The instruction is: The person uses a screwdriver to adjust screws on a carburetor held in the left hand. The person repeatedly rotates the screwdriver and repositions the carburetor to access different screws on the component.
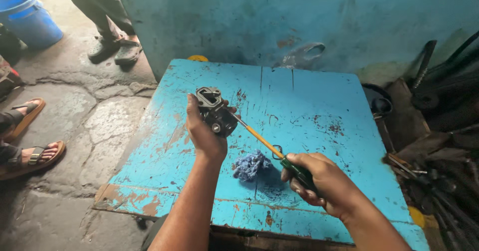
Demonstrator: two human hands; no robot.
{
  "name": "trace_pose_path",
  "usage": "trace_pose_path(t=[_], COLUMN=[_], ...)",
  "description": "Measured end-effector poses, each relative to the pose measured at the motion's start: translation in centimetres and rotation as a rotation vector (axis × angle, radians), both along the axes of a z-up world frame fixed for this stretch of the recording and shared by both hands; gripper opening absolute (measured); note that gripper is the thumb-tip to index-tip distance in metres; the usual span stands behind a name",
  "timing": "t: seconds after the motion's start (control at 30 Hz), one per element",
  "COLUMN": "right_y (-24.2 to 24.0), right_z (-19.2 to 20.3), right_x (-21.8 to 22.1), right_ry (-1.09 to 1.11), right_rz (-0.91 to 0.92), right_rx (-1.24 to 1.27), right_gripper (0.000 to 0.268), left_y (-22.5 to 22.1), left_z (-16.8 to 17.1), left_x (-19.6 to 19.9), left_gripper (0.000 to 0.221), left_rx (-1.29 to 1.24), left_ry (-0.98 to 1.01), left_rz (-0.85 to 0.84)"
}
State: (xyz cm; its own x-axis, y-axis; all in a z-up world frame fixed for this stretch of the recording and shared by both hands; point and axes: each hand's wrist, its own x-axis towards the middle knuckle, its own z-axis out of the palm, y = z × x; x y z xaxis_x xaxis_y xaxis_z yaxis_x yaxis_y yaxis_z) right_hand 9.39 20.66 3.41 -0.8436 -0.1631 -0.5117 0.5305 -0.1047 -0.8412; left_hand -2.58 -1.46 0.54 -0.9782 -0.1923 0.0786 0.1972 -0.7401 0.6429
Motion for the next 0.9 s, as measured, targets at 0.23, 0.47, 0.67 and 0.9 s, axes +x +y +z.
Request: trace_pose_path(t=[0.23,0.47,0.67,0.9], right_y=[1.1,1.2,0.3,0.6], right_z=[-1.4,-2.4,-1.9,-1.6], right_x=[-0.5,-0.4,-0.3,1.8], right_ry=[-0.041,0.013,0.189,0.115], right_rz=[-0.028,-0.020,-0.024,-0.161], right_rx=[-0.004,-0.025,0.090,0.090], right_gripper=[0.043,0.043,0.028,0.029], left_y=[1.4,1.1,-0.1,0.9], left_z=[-0.9,-0.9,-0.5,-0.6], left_x=[-0.5,-0.9,0.1,0.6], left_gripper=[0.054,0.055,0.055,0.053], left_rx=[-0.031,-0.072,-0.047,-0.016], left_ry=[-0.008,-0.003,-0.097,-0.043], left_rz=[-0.031,-0.062,-0.063,-0.090])
